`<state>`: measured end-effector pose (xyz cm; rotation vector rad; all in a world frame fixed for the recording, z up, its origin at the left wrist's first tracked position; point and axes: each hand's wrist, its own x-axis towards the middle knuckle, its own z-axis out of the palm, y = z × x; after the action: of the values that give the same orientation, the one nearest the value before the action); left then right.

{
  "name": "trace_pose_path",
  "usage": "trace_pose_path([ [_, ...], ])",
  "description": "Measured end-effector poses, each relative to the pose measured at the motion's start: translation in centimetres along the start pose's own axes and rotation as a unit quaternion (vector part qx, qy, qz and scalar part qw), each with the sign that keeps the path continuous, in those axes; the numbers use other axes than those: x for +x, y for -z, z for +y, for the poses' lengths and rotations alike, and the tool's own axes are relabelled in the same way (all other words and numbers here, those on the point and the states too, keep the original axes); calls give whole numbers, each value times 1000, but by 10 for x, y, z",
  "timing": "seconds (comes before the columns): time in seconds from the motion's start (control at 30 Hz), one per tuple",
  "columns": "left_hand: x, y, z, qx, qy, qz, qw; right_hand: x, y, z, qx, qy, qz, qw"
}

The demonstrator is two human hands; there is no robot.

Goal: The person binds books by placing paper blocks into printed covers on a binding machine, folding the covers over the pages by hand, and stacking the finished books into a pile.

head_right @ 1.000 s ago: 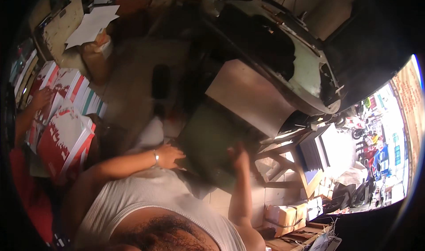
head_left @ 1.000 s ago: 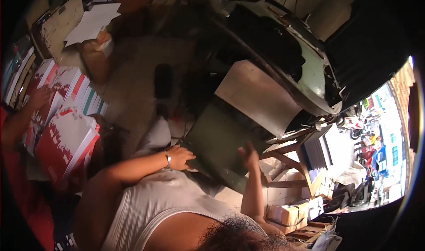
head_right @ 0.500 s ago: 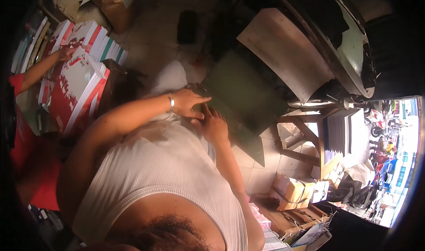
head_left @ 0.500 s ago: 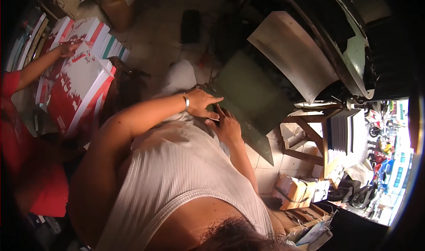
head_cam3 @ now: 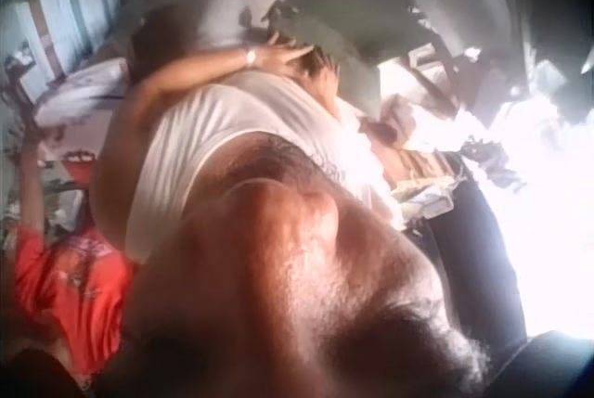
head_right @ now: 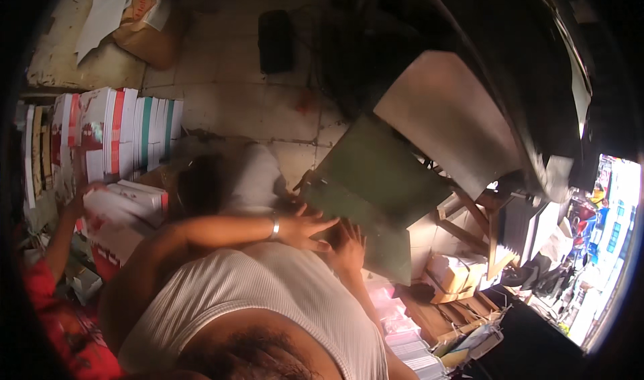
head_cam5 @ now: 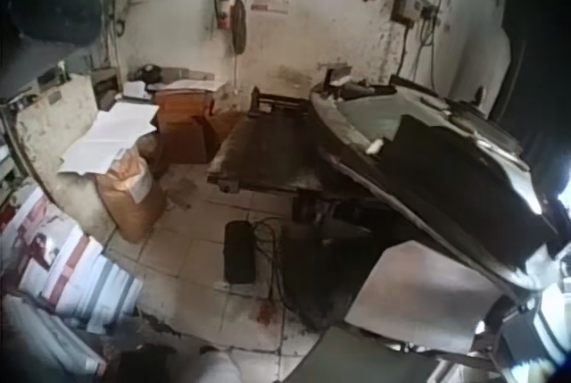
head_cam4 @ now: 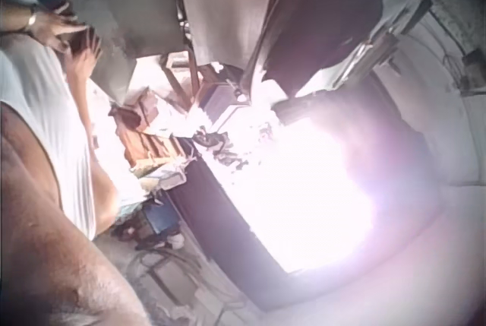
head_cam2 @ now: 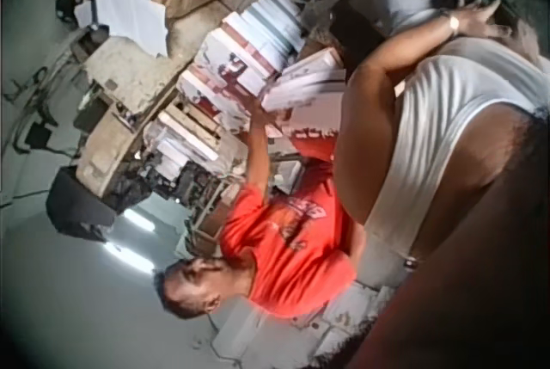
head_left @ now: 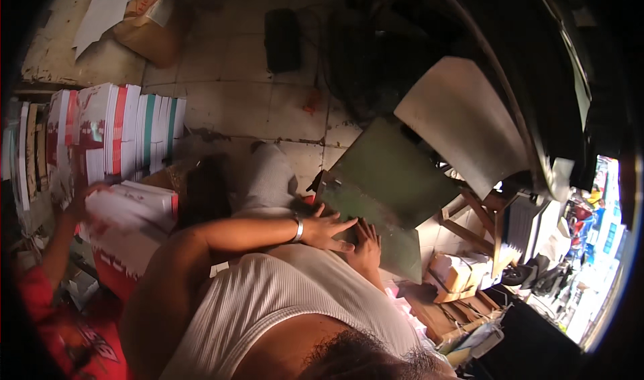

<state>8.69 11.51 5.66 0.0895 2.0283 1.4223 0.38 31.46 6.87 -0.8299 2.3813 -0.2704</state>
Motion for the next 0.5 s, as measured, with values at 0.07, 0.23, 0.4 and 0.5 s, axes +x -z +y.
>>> trace_pose_path([
  [0.07,11,-1,-19,-75,0,-34,997,1,2,-1,-8,20,-20,1000],
  [0.23,-30,36,-3,-259,-17,30,965,5,9,-8,-3,10,-74,997],
  [0.4,-87,63,-15,-249,7,206,946,1,15,-12,-35,25,-84,996],
  [0.5,-138,78,-28,-396,36,310,864,4,18,-14,-29,20,-110,993],
])
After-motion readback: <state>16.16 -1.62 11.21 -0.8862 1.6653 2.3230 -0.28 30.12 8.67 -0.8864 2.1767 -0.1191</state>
